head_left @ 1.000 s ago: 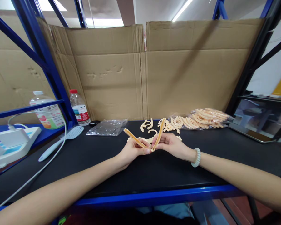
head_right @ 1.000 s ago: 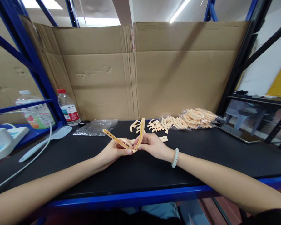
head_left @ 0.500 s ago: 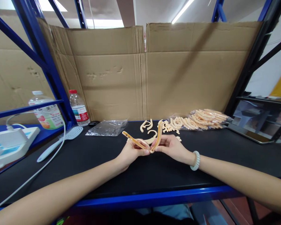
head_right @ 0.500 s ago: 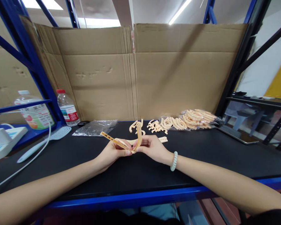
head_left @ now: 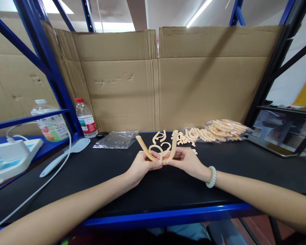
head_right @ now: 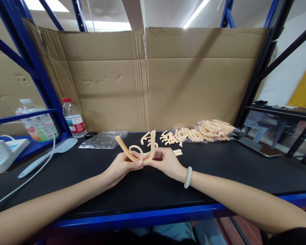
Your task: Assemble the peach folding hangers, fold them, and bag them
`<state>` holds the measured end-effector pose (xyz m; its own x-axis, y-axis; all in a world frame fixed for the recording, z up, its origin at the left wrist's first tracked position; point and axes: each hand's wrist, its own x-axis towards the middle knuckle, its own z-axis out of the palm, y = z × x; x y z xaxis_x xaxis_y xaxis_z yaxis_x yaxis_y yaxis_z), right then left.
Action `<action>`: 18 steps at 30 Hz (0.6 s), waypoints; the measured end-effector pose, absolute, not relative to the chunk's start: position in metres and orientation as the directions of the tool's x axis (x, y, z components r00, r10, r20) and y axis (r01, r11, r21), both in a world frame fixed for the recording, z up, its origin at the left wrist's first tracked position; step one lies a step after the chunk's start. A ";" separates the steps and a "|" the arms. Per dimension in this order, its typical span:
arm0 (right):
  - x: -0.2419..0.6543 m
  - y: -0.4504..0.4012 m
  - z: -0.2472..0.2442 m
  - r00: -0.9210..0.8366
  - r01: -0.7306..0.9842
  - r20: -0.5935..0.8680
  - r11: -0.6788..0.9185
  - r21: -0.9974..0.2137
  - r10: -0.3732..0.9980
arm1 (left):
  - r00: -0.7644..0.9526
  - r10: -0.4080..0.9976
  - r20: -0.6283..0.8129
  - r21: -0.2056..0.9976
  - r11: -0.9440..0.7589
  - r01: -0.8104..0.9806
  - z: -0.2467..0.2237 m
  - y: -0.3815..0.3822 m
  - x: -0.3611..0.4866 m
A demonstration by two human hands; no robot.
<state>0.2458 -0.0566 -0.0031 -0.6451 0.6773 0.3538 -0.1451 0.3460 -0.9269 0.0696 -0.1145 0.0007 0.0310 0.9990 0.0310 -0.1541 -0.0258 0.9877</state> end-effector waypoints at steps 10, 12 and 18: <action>0.243 -0.054 -0.005 -0.592 -0.150 0.289 0.250 -0.957 0.752 | 0.056 0.998 0.021 0.989 -0.012 -0.146 0.003 -0.113 0.070; 0.244 -0.052 -0.004 -0.586 -0.144 0.257 0.214 -0.966 0.769 | 0.049 0.999 0.014 0.989 -0.006 -0.150 0.006 -0.112 0.069; 0.266 -0.026 0.015 -0.669 -0.140 0.122 0.037 -0.989 0.733 | 0.015 1.000 0.010 0.980 -0.006 -0.199 0.024 -0.103 0.045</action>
<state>0.2664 -0.0258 0.0147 -0.6687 0.7334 0.1223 -0.1402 0.0372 -0.9894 0.0453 -0.1026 0.0238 0.0155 0.9998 0.0095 -0.1990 -0.0063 0.9800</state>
